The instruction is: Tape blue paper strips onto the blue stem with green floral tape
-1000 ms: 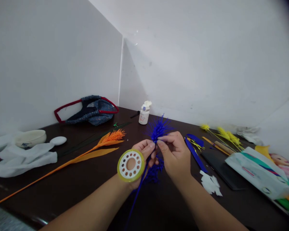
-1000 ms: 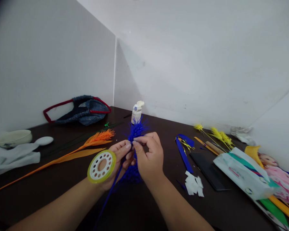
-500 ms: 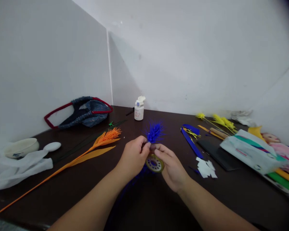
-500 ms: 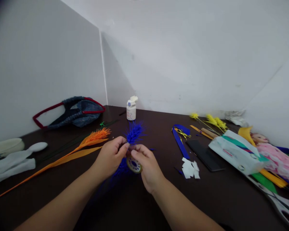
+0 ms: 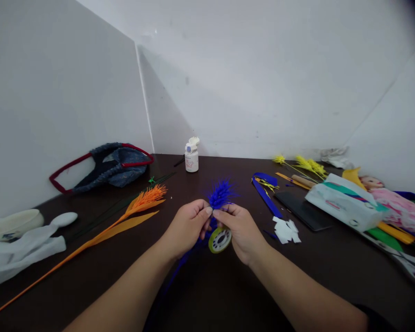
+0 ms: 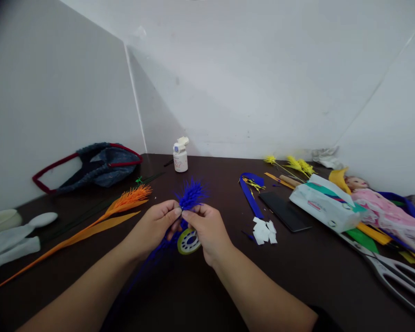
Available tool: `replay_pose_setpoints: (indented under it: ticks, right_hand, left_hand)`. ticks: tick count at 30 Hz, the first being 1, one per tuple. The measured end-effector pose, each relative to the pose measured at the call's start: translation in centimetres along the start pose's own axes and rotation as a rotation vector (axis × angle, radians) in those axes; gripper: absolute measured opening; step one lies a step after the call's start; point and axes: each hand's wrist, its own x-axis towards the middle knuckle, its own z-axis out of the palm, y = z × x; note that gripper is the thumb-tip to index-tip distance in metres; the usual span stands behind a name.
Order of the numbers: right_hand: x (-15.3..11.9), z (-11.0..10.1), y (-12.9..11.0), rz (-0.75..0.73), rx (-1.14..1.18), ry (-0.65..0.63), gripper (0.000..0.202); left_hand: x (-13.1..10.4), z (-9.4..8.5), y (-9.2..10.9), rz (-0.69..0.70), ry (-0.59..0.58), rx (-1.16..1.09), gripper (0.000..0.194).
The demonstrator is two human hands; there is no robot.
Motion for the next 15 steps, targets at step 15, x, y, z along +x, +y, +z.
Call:
replay_pose_setpoints:
  ticks: [15]
  right_hand:
    - [-1.2,1.9,-1.9,-0.054,-0.153,0.101,0.017]
  left_hand:
    - [-0.6,0.3,0.8,0.057,-0.073,-0.165,0.025]
